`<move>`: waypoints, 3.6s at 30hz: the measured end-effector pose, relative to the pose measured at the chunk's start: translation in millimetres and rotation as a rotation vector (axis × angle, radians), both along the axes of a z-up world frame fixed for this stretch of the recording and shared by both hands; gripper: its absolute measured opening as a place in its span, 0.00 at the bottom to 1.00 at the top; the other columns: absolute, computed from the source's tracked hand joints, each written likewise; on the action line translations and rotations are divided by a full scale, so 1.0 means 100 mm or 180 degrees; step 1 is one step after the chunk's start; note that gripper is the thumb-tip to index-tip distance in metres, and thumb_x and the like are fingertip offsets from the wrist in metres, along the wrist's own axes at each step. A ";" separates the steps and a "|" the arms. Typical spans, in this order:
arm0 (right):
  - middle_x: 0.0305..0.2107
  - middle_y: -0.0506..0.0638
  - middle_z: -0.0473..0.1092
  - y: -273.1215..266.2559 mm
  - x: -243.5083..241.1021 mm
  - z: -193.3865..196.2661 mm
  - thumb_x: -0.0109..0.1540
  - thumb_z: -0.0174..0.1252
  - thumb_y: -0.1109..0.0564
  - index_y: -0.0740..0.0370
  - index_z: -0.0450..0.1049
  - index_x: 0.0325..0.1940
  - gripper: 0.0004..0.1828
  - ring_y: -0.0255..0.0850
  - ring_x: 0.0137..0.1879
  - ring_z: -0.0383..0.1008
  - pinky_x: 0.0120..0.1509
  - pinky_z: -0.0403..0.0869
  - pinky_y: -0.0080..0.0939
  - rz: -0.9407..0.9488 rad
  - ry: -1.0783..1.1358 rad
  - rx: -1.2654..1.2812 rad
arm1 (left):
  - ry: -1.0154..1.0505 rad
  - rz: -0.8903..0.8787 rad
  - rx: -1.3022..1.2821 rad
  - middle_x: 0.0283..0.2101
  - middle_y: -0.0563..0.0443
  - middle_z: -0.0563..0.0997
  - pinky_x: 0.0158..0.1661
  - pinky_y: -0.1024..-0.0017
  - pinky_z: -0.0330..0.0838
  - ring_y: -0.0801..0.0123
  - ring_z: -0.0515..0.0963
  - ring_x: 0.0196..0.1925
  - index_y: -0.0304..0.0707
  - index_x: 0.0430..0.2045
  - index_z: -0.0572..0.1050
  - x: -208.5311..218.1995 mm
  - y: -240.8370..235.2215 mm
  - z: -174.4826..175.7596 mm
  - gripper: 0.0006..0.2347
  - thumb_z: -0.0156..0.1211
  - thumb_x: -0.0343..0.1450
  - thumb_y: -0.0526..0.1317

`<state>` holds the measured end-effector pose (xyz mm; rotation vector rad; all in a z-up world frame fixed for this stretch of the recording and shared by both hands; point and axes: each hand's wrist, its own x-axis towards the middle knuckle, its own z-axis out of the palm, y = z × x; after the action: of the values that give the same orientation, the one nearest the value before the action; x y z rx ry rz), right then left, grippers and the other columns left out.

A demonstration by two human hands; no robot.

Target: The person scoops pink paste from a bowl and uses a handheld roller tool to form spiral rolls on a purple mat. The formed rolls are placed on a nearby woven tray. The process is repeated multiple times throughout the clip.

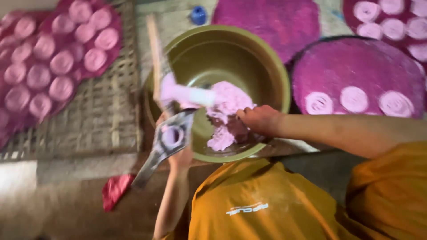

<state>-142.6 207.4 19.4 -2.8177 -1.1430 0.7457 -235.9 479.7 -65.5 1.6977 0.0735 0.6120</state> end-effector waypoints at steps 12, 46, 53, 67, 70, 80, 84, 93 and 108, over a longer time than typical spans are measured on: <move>0.42 0.58 0.77 0.81 0.56 0.37 0.68 0.47 0.51 0.53 0.78 0.50 0.15 0.54 0.50 0.80 0.51 0.78 0.52 0.0231 -0.0493 -0.0237 | 0.0291 0.0021 -0.1806 0.51 0.43 0.78 0.51 0.67 0.73 0.64 0.79 0.48 0.35 0.61 0.72 0.14 -0.30 0.60 0.24 0.69 0.70 0.38; 0.37 0.57 0.75 0.81 -0.24 1.64 0.64 0.51 0.55 0.56 0.74 0.50 0.12 0.52 0.43 0.78 0.43 0.76 0.51 0.0906 -0.1081 -0.0785 | 0.0174 -0.0434 0.1780 0.52 0.40 0.80 0.49 0.61 0.75 0.50 0.82 0.50 0.38 0.57 0.71 0.28 -0.19 1.04 0.32 0.73 0.57 0.46; 0.33 0.53 0.72 0.28 -0.44 1.87 0.57 0.52 0.59 0.63 0.71 0.55 0.21 0.45 0.34 0.80 0.31 0.78 0.41 0.1503 -0.1724 -0.0602 | 0.1307 -0.0842 0.1057 0.42 0.50 0.85 0.48 0.72 0.84 0.68 0.87 0.44 0.42 0.41 0.80 0.16 -0.03 0.81 0.07 0.58 0.78 0.44; 0.28 0.54 0.73 0.51 -0.46 1.90 0.58 0.53 0.60 0.63 0.73 0.42 0.10 0.45 0.30 0.79 0.29 0.77 0.42 0.1554 -0.1795 -0.0338 | 0.1113 -0.0557 0.1703 0.46 0.46 0.82 0.48 0.68 0.76 0.64 0.82 0.47 0.38 0.52 0.73 0.19 -0.05 1.13 0.24 0.64 0.64 0.49; 0.28 0.51 0.72 0.42 -0.50 2.30 0.61 0.51 0.59 0.59 0.71 0.45 0.09 0.43 0.30 0.79 0.30 0.77 0.42 0.1369 -0.1782 -0.0768 | 0.1210 -0.0077 0.2400 0.50 0.46 0.81 0.50 0.65 0.76 0.62 0.82 0.51 0.42 0.53 0.73 0.31 0.14 1.29 0.22 0.63 0.68 0.53; 0.28 0.55 0.74 0.89 -0.46 1.65 0.55 0.54 0.61 0.66 0.73 0.43 0.13 0.43 0.27 0.79 0.27 0.77 0.41 0.1756 -0.1861 -0.0078 | 0.0289 -0.0493 0.1538 0.53 0.44 0.81 0.53 0.62 0.77 0.56 0.82 0.53 0.46 0.58 0.73 0.21 -0.07 1.13 0.23 0.63 0.68 0.51; 0.31 0.52 0.73 0.47 -0.54 2.26 0.62 0.51 0.58 0.59 0.71 0.46 0.09 0.43 0.32 0.80 0.31 0.78 0.41 0.1216 -0.1601 -0.1095 | 0.2140 -0.0382 0.1385 0.48 0.51 0.82 0.46 0.67 0.82 0.64 0.86 0.45 0.48 0.60 0.69 0.36 0.16 1.19 0.25 0.55 0.70 0.57; 0.28 0.54 0.74 0.93 -0.46 1.50 0.62 0.51 0.60 0.63 0.72 0.42 0.07 0.45 0.30 0.80 0.30 0.77 0.43 0.1287 -0.1827 -0.0406 | 0.0594 -0.0202 0.2500 0.51 0.43 0.81 0.46 0.59 0.77 0.52 0.82 0.49 0.44 0.59 0.70 0.30 -0.10 1.13 0.29 0.65 0.62 0.50; 0.52 0.65 0.74 0.56 -0.30 0.40 0.61 0.49 0.65 0.65 0.67 0.68 0.29 0.53 0.58 0.80 0.60 0.77 0.44 -0.0702 -0.0267 0.3001 | -0.0481 0.1279 0.2641 0.58 0.38 0.78 0.49 0.60 0.78 0.49 0.81 0.54 0.29 0.55 0.74 0.64 0.03 1.05 0.24 0.68 0.67 0.44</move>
<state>-173.0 263.8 59.5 -2.1066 -0.8398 0.0211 -171.9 482.7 39.2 2.4518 0.0555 1.1801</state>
